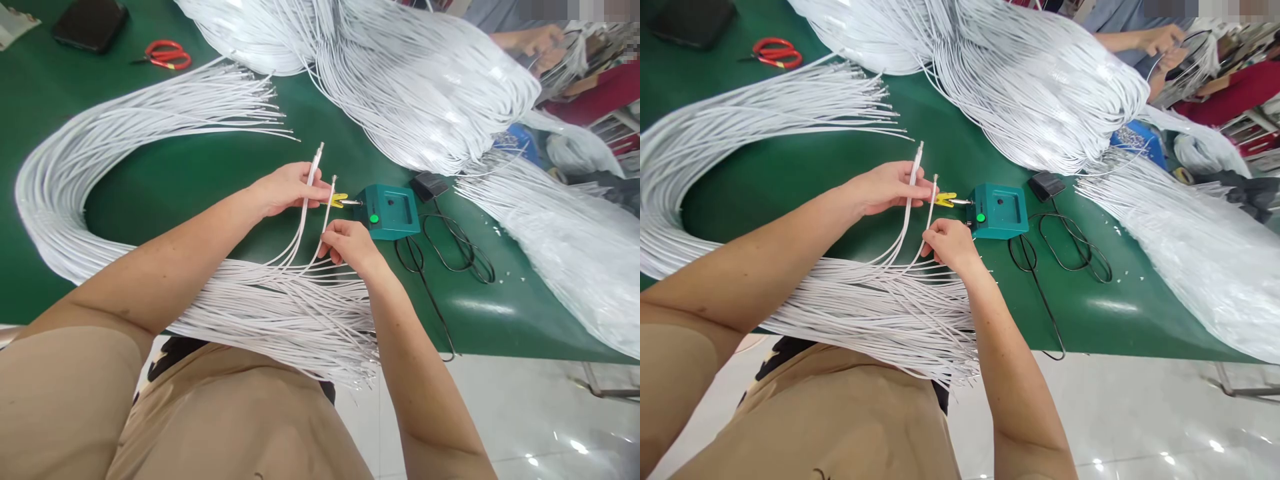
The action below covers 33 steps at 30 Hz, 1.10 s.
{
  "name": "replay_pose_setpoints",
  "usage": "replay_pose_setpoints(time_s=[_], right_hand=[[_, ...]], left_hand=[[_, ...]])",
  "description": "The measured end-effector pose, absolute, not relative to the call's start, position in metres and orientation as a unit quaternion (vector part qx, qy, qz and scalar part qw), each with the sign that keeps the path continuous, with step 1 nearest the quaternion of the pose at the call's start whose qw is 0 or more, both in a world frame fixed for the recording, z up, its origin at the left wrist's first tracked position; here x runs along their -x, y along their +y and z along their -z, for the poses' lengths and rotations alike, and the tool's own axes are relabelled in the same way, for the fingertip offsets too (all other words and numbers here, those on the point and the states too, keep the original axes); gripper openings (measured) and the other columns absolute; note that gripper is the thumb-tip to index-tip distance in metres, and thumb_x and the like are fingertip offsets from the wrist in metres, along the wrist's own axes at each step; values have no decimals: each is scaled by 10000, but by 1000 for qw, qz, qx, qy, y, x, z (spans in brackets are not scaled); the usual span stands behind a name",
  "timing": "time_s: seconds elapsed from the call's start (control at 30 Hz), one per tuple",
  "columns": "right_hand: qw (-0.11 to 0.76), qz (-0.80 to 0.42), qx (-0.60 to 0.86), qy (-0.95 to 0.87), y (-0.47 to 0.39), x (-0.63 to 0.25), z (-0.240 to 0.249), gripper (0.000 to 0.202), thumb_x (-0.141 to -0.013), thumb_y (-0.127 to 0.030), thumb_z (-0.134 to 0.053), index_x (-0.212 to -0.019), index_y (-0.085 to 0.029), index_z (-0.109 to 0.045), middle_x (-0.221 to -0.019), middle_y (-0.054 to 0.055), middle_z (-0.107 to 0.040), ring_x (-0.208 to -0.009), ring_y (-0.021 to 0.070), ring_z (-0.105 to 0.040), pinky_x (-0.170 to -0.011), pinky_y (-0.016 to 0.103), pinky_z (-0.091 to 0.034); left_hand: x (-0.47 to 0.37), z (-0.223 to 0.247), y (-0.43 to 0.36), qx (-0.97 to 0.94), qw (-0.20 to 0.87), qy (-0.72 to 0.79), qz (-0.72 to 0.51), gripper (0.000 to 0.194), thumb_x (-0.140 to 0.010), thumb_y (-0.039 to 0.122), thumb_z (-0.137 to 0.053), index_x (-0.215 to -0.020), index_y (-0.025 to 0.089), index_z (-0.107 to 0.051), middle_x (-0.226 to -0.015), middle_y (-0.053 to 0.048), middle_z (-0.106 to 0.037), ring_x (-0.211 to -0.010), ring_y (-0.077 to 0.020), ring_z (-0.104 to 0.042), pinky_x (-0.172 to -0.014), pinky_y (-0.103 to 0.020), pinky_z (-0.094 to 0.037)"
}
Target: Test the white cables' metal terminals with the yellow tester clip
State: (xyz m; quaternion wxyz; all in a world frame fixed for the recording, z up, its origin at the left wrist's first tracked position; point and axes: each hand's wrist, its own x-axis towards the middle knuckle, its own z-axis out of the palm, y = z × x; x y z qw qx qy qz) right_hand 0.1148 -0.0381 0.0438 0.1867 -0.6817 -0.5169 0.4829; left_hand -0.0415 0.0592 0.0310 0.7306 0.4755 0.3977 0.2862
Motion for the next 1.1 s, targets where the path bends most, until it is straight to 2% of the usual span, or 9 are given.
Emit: replay_pose_setpoints(time_s=[0.1, 0.23, 0.37, 0.5, 0.67, 0.73, 0.83, 0.93, 1.1], right_hand=[[189, -444, 682, -550, -30, -120, -47, 94, -730, -247, -562, -678, -185, -611, -625, 2, -693, -442, 79, -503, -451, 201, -436], [330, -342, 701, -531, -12, -125, -61, 177, -777, -344, -589, -817, -189, -665, -703, -13, -672, -524, 78, -518, -503, 204, -452], [382, -383, 672, -505, 3, -120, -68, 270, -714, -414, -690, -860, -186, -676, -709, -13, -639, -613, 106, -568, -534, 220, -475], [425, -379, 665, -483, 8, -116, -62, 209, -675, -360, -731, -699, -175, -639, -632, -27, -599, -542, 83, -518, -517, 218, -442], [482, -465, 608, -426, 6, -119, -56, 153, -695, -302, -708, -762, -165, -689, -626, -34, -582, -553, 73, -494, -584, 226, -458], [495, -526, 578, -380, 6, -120, -54, 146, -689, -282, -708, -766, -160, -685, -613, -44, -547, -540, 65, -467, -573, 218, -447], [491, -604, 549, -305, 7, -120, -53, 88, -686, -245, -680, -691, -177, -625, -556, -78, -409, -486, 53, -374, -531, 207, -416], [480, -618, 552, -287, 8, -120, -54, 88, -694, -246, -665, -687, -195, -593, -545, -82, -367, -485, 66, -386, -543, 219, -422], [464, -593, 564, -339, 15, -121, -59, 246, -783, -445, -644, -775, -199, -642, -540, -72, -394, -478, 88, -415, -558, 254, -432]], left_hand=[[35, -27, 54, -510, 725, 364, -286, 325, -668, 186, -805, -813, 155, -515, -838, -51, -703, -823, -157, -702, -722, -275, -523], [32, -24, 50, -550, 670, 366, -338, 360, -630, 196, -821, -790, 158, -500, -773, -22, -678, -715, -143, -687, -647, -266, -509], [31, -26, 49, -587, 632, 368, -347, 335, -598, 163, -806, -778, 151, -524, -709, -6, -668, -666, -151, -675, -606, -268, -501], [30, -28, 49, -594, 625, 371, -344, 339, -573, 122, -795, -747, 153, -505, -683, 9, -671, -602, -125, -652, -572, -250, -496], [28, -25, 47, -577, 641, 358, -357, 299, -650, 160, -771, -767, 156, -496, -675, -13, -674, -682, -165, -701, -591, -252, -510], [27, -24, 47, -576, 641, 355, -362, 279, -678, 177, -759, -770, 155, -496, -677, -17, -669, -696, -166, -705, -600, -254, -514], [27, -24, 47, -591, 620, 363, -366, 280, -681, 176, -757, -772, 156, -493, -720, -16, -675, -678, -149, -697, -596, -247, -512], [27, -26, 47, -602, 610, 373, -356, 306, -678, 167, -756, -770, 163, -465, -755, -17, -684, -680, -153, -704, -588, -243, -507], [27, -29, 45, -613, 615, 356, -346, 296, -711, 158, -714, -784, 177, -428, -735, -13, -689, -685, -172, -714, -602, -263, -515]])
